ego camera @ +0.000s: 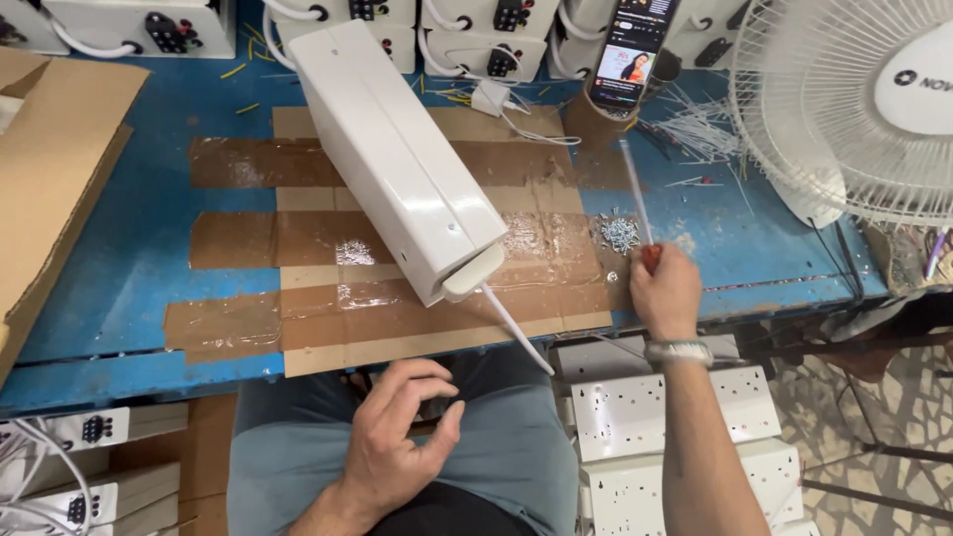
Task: The person uses a screwdriver to tighten screws on the end caps of white power strips. They place the finished unit on a stack on the floor, retrieve another unit from a box, and repeat the assembly process.
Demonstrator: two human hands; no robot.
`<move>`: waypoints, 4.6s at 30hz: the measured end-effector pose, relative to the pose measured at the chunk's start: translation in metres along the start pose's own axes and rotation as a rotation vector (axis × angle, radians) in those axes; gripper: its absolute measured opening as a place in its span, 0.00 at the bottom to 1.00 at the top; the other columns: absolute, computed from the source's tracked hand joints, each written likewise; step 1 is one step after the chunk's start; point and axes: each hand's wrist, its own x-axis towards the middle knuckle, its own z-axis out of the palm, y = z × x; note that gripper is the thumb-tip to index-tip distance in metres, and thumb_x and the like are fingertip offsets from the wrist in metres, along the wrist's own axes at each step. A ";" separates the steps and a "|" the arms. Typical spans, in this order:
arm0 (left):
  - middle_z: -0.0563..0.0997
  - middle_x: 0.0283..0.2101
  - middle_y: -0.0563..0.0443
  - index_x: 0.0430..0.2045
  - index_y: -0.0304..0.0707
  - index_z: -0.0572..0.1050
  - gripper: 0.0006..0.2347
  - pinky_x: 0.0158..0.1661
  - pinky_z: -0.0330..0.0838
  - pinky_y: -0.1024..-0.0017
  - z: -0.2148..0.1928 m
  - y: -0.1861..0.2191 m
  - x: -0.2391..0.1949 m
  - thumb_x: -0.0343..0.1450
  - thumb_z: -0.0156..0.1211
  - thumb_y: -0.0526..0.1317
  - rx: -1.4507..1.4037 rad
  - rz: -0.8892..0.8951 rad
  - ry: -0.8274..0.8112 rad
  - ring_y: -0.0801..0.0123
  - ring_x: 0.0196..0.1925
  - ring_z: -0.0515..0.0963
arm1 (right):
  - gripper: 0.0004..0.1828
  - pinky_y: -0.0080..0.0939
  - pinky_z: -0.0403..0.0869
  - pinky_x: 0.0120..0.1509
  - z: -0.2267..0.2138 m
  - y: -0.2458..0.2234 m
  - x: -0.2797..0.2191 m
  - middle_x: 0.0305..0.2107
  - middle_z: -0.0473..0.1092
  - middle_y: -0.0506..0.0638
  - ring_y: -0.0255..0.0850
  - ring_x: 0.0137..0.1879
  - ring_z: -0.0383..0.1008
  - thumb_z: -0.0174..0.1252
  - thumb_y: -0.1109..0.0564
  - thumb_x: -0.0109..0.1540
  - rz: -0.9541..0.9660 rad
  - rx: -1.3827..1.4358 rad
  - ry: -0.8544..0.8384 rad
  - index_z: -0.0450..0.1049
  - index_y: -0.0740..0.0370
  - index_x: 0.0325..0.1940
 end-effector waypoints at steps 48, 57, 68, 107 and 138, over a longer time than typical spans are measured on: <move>0.85 0.41 0.45 0.41 0.32 0.79 0.08 0.45 0.82 0.71 -0.074 -0.064 0.003 0.76 0.56 0.39 -1.088 -0.827 0.271 0.66 0.44 0.85 | 0.21 0.37 0.67 0.21 -0.050 -0.187 -0.187 0.31 0.82 0.54 0.38 0.21 0.73 0.61 0.60 0.58 0.434 0.968 -0.979 0.78 0.61 0.56; 0.84 0.43 0.48 0.41 0.33 0.78 0.08 0.48 0.81 0.69 -0.065 -0.068 0.011 0.76 0.55 0.38 -1.217 -0.869 0.398 0.68 0.46 0.85 | 0.21 0.37 0.69 0.23 -0.056 -0.178 -0.186 0.31 0.82 0.54 0.36 0.22 0.73 0.65 0.57 0.59 0.320 0.813 -0.919 0.78 0.61 0.56; 0.84 0.41 0.45 0.41 0.31 0.79 0.09 0.46 0.80 0.68 -0.069 -0.065 0.017 0.76 0.57 0.39 -1.020 -0.805 0.294 0.65 0.45 0.84 | 0.20 0.29 0.74 0.37 -0.070 -0.193 -0.181 0.34 0.76 0.43 0.30 0.34 0.78 0.62 0.51 0.66 -0.524 0.617 -0.302 0.74 0.54 0.61; 0.82 0.42 0.51 0.43 0.29 0.79 0.23 0.50 0.75 0.67 0.057 -0.009 0.063 0.67 0.65 0.55 -1.092 -1.005 0.154 0.71 0.47 0.81 | 0.19 0.34 0.69 0.19 -0.064 -0.066 -0.220 0.28 0.80 0.60 0.35 0.23 0.75 0.64 0.68 0.57 0.410 0.882 -0.460 0.76 0.70 0.52; 0.80 0.28 0.58 0.29 0.38 0.80 0.20 0.29 0.71 0.76 0.005 -0.037 0.045 0.67 0.63 0.58 -0.613 -0.795 -0.515 0.79 0.30 0.77 | 0.11 0.33 0.80 0.37 -0.070 -0.053 -0.210 0.36 0.80 0.58 0.33 0.40 0.81 0.62 0.59 0.65 0.133 0.627 -0.322 0.74 0.69 0.48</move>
